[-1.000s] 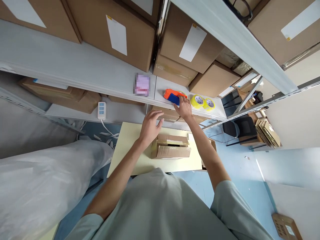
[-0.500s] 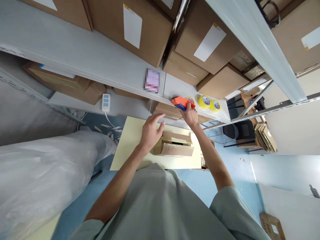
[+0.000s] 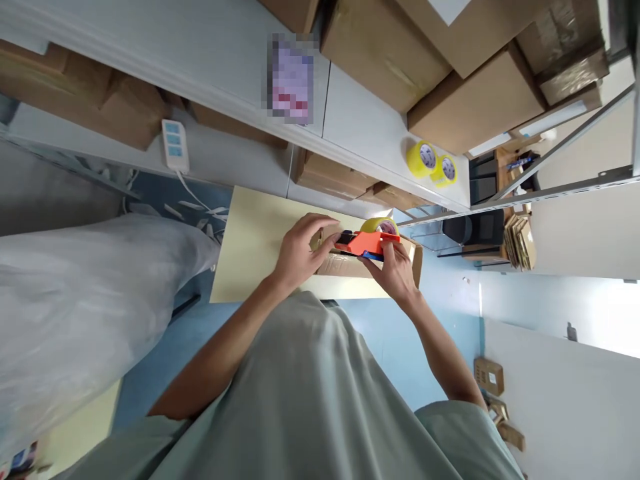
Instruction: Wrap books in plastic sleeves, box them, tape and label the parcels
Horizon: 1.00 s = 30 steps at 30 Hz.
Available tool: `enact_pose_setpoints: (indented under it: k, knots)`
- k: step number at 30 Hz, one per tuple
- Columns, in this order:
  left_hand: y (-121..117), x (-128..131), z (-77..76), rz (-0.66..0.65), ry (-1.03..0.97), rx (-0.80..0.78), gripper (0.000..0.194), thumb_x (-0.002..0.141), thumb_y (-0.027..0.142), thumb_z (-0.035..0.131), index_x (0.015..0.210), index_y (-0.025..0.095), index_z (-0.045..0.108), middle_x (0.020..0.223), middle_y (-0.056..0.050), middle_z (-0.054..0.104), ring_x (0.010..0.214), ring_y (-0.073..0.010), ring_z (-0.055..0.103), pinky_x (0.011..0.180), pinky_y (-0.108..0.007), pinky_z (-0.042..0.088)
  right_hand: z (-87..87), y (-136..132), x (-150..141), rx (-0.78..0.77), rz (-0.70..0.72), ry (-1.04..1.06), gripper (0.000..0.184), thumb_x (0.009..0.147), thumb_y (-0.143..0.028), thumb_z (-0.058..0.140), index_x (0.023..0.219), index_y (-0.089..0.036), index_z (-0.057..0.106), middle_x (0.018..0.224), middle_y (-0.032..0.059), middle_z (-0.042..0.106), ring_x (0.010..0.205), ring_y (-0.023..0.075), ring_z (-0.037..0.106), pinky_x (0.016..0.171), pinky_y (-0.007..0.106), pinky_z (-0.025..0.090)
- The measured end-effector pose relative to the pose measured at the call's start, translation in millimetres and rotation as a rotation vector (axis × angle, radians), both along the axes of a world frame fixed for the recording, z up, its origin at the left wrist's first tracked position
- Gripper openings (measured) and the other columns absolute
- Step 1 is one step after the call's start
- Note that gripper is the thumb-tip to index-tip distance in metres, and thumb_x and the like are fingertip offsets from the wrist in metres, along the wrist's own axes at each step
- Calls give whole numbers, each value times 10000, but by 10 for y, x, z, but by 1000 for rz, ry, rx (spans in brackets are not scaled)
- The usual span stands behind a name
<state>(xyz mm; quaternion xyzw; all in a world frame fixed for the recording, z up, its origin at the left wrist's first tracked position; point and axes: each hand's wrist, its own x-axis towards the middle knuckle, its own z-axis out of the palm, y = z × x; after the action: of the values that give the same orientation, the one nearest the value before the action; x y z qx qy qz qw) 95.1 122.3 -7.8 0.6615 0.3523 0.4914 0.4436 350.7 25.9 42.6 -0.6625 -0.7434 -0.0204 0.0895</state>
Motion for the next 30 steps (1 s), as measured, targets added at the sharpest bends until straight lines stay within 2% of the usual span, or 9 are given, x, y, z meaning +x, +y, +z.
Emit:
enact_pose_setpoints:
  k: [7, 13, 17, 21, 23, 25, 30]
  knots:
    - [-99, -31, -93, -97, -10, -48, 226, 1103, 450, 716, 1115, 248, 817, 1091, -67, 842, 1010, -221, 785, 968, -363, 642, 90, -228, 27, -97, 34, 9, 509, 1125, -706, 596, 1345, -248, 636, 1134, 170, 834, 1256, 413, 780, 1061, 639, 660]
    - [-201, -66, -56, -151, -24, -99, 216, 1101, 438, 716, 1076, 250, 820, 1051, -61, 842, 965, -213, 792, 904, -343, 630, 198, -278, 26, -186, 68, 2, 590, 1078, -725, 670, 1390, -226, 632, 1121, 166, 829, 1164, 406, 794, 945, 579, 695]
    - [-224, -95, -76, -140, -26, -172, 249, 1057, 487, 759, 1053, 244, 815, 1083, -62, 828, 966, -210, 778, 912, -344, 633, 289, -264, -4, -275, 53, 8, 701, 1028, -718, 718, 1508, -219, 611, 1185, 164, 813, 1113, 388, 805, 877, 522, 696]
    - [-252, -120, -140, -165, -66, -336, 354, 1004, 571, 802, 989, 217, 801, 980, -47, 808, 903, -200, 753, 873, -327, 631, 378, -200, -47, -339, 53, 16, 761, 994, -753, 747, 1538, -237, 619, 1197, 144, 826, 1093, 384, 817, 908, 511, 687]
    - [-273, -124, -203, -181, -88, -426, 409, 979, 617, 814, 948, 209, 793, 931, -40, 804, 881, -199, 742, 843, -317, 624, 408, -151, -73, -379, 43, 15, 762, 997, -825, 714, 1504, -259, 652, 1175, 124, 841, 1040, 369, 832, 879, 482, 683]
    - [-304, -108, -301, -184, -117, -497, 458, 948, 657, 827, 919, 201, 788, 909, -42, 804, 855, -197, 731, 806, -309, 612, 421, -97, -107, -438, 12, 8, 763, 995, -892, 667, 1429, -264, 698, 1073, 100, 853, 932, 343, 841, 787, 427, 661]
    - [-474, 13, -611, -198, -170, -713, 531, 838, 712, 875, 863, 189, 785, 838, -50, 787, 756, -175, 683, 695, -286, 542, 457, 27, -156, -610, -64, -27, 727, 956, -962, 650, 1081, -255, 759, 782, 40, 785, 685, 274, 782, 633, 348, 532]
